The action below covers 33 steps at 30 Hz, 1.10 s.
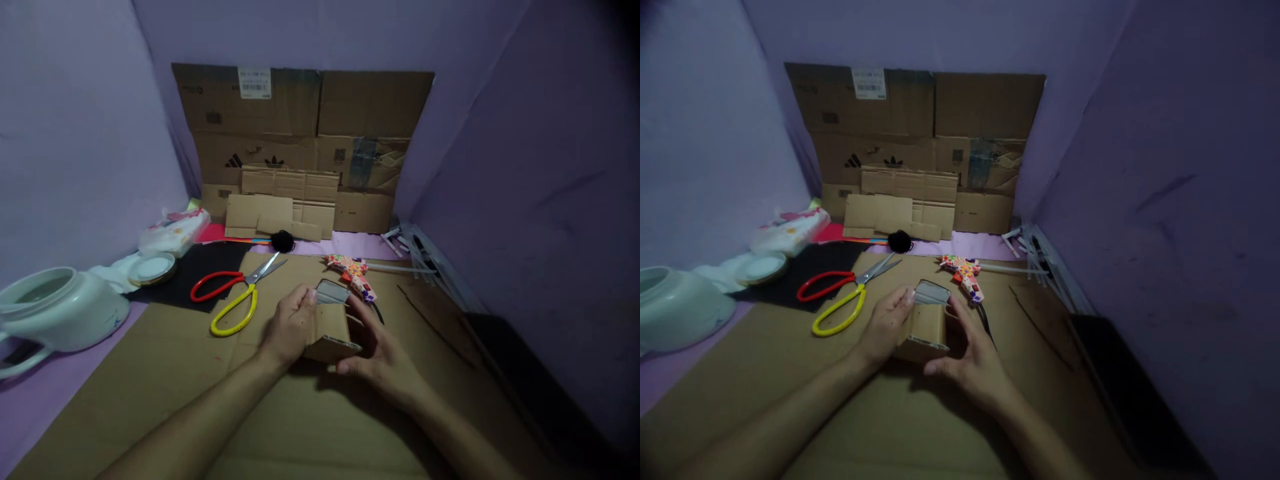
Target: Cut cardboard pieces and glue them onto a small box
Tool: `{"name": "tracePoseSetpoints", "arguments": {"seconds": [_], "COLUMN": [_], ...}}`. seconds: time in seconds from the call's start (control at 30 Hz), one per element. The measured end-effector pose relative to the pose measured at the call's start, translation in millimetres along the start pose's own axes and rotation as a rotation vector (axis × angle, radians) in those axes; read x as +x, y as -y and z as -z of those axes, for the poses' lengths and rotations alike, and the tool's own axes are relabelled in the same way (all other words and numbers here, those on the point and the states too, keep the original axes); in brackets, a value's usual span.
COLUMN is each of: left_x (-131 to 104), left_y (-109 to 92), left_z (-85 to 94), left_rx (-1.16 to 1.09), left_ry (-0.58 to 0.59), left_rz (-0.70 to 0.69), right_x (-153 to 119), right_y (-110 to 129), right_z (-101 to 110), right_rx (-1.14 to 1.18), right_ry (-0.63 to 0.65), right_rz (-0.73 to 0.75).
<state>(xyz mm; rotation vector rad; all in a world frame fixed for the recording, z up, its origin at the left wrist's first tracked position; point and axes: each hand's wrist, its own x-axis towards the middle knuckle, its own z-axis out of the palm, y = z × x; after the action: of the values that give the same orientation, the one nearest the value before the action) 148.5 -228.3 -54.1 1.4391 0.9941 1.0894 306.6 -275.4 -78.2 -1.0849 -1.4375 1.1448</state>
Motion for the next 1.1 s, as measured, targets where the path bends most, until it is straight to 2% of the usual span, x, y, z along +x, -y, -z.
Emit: {"name": "tracePoseSetpoints", "arguments": {"seconds": [0.17,0.4,0.53,0.7,0.83,0.93,1.1], "left_x": [-6.2,-8.1,-8.9,-16.0,-15.8,-13.0,-12.5], "left_y": [-1.6,-7.2,-15.8,-29.9,-29.0,-23.3,-21.3], "left_z": [-1.2,-2.1,-2.2,-4.4,-5.2,-1.8,6.4], "left_rx": [0.037,0.344,0.485,0.778,0.945,0.985,0.966], "left_ry": [0.020,0.073,0.056,0.041,0.052,0.095,0.271], "left_rz": [-0.021,-0.040,-0.010,0.068,0.103,0.059,-0.071], "right_x": [0.6,-1.2,-5.3,-14.0,-16.1,-13.7,-12.1], "right_y": [5.0,7.5,11.9,10.5,10.4,12.6,10.4], "right_z": [1.9,7.4,7.3,11.1,11.9,9.7,8.1], "right_rx": [-0.124,-0.408,-0.349,-0.317,-0.316,-0.333,-0.342], "right_ry": [0.027,0.067,0.088,0.084,0.080,0.081,0.098], "right_rz": [0.007,0.231,0.230,0.220,0.186,0.185,0.192]}}
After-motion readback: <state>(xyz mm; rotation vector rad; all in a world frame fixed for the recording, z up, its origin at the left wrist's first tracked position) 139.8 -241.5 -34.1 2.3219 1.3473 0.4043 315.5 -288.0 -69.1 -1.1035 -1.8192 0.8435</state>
